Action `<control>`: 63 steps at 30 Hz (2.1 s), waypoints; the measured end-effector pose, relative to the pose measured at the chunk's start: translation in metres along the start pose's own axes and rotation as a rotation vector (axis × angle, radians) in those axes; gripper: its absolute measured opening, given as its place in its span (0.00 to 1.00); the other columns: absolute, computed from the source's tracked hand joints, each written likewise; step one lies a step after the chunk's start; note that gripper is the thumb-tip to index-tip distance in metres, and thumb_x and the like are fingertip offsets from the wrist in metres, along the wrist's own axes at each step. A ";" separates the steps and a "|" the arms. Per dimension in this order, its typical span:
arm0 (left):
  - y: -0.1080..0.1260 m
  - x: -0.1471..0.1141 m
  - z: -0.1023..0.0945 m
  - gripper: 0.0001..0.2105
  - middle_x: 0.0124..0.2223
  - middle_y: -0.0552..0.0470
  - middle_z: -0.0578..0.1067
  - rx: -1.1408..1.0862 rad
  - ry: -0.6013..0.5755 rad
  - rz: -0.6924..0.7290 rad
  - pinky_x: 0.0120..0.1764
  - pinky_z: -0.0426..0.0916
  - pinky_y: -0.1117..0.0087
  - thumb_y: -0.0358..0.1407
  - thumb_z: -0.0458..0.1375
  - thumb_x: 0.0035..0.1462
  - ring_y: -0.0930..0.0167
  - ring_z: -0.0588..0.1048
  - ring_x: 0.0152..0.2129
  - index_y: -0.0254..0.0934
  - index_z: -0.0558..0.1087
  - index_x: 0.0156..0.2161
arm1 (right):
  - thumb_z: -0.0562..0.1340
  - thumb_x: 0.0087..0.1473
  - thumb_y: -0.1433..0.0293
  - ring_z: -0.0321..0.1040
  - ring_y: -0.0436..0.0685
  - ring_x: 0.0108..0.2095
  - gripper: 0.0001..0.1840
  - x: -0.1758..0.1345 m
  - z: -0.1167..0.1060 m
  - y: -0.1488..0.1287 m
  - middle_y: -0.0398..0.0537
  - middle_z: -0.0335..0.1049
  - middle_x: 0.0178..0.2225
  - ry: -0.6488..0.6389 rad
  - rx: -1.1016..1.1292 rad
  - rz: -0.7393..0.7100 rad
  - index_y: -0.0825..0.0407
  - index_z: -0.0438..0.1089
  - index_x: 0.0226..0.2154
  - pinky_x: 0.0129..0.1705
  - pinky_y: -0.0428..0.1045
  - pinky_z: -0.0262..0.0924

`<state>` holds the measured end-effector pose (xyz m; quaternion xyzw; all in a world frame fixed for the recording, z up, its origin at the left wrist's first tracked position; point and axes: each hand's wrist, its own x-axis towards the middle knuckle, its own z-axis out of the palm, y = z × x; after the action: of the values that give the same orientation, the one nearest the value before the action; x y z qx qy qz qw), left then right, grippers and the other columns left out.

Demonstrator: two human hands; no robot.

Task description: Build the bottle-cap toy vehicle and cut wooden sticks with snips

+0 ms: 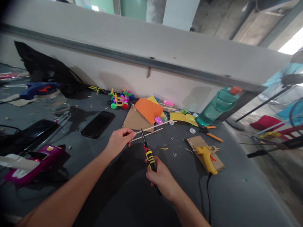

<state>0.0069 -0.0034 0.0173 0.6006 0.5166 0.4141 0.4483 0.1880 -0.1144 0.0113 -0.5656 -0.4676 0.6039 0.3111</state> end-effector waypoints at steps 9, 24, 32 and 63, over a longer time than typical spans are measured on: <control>0.003 -0.001 -0.001 0.10 0.18 0.59 0.66 0.039 0.004 0.033 0.21 0.59 0.75 0.42 0.55 0.49 0.77 0.66 0.13 0.37 0.70 0.25 | 0.55 0.40 0.74 0.55 0.46 0.21 0.18 -0.003 -0.001 -0.002 0.39 0.56 0.26 -0.014 -0.035 -0.027 0.53 0.59 0.39 0.20 0.42 0.56; 0.007 -0.003 -0.001 0.09 0.17 0.58 0.66 0.037 0.007 0.031 0.22 0.59 0.75 0.41 0.55 0.48 0.77 0.65 0.13 0.37 0.70 0.25 | 0.55 0.39 0.72 0.54 0.45 0.20 0.19 -0.003 0.001 -0.005 0.39 0.56 0.26 -0.011 -0.028 -0.015 0.52 0.59 0.39 0.20 0.42 0.56; 0.006 -0.002 0.000 0.09 0.17 0.59 0.66 0.038 0.028 0.025 0.21 0.59 0.75 0.41 0.55 0.48 0.77 0.65 0.13 0.37 0.70 0.25 | 0.56 0.39 0.73 0.54 0.45 0.20 0.19 -0.003 0.000 -0.004 0.39 0.56 0.26 -0.011 -0.026 0.001 0.52 0.58 0.39 0.21 0.42 0.55; 0.003 -0.004 0.001 0.11 0.20 0.58 0.66 0.052 -0.025 0.065 0.20 0.60 0.76 0.43 0.53 0.52 0.77 0.66 0.15 0.37 0.69 0.27 | 0.54 0.38 0.71 0.52 0.43 0.17 0.17 -0.006 0.003 -0.007 0.37 0.56 0.24 0.029 -0.113 0.006 0.52 0.57 0.36 0.18 0.42 0.51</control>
<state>0.0082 -0.0078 0.0195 0.6335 0.5018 0.4075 0.4253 0.1848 -0.1179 0.0201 -0.5924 -0.4946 0.5693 0.2836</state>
